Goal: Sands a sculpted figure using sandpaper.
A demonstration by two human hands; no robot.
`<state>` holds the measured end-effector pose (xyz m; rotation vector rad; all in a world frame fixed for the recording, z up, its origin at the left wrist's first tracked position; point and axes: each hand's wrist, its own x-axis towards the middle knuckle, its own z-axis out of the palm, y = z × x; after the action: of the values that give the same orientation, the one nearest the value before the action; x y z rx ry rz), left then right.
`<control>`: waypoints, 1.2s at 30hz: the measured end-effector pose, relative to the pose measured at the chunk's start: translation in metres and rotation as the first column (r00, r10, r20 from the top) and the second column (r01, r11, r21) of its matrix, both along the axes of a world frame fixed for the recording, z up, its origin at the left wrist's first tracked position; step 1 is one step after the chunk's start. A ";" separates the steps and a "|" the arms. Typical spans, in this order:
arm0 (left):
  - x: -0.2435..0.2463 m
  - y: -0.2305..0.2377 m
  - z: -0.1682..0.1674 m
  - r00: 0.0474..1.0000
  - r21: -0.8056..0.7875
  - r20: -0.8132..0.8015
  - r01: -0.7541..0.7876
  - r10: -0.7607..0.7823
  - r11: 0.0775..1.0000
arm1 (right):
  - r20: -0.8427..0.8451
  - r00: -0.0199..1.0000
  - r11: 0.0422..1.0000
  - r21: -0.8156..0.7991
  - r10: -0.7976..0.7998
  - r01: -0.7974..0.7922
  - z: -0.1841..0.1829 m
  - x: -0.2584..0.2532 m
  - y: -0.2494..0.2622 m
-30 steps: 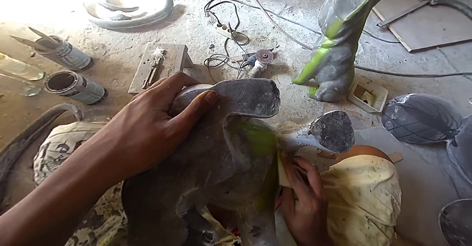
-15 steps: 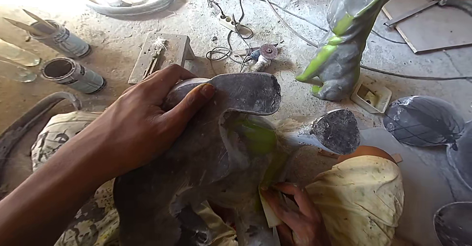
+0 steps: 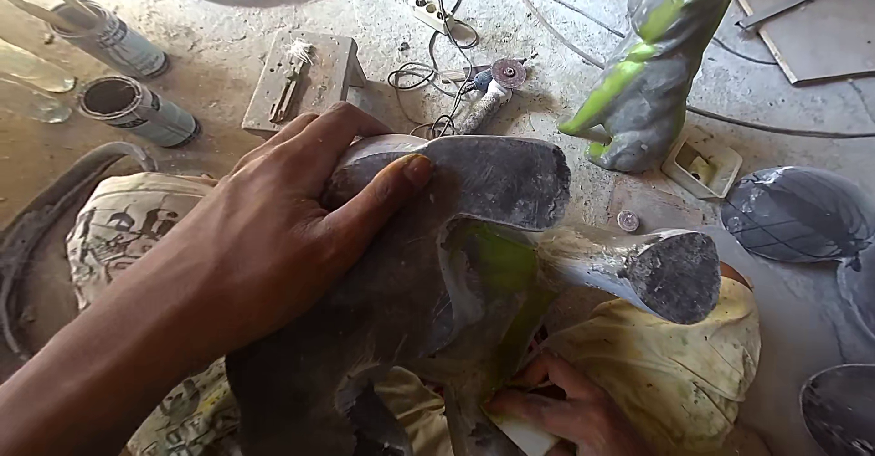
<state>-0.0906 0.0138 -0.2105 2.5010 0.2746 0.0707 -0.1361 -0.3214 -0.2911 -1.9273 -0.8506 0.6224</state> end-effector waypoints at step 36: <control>0.022 -0.002 0.006 0.995 -0.029 -0.009 0.094 -0.095 0.995 | -0.031 0.991 0.956 0.264 -0.126 0.130 0.050 0.028 -0.015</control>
<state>-0.0683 0.0122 -0.2048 2.4828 0.1603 0.0147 -0.1079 -0.3360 -0.2414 -1.7158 -0.7523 0.4199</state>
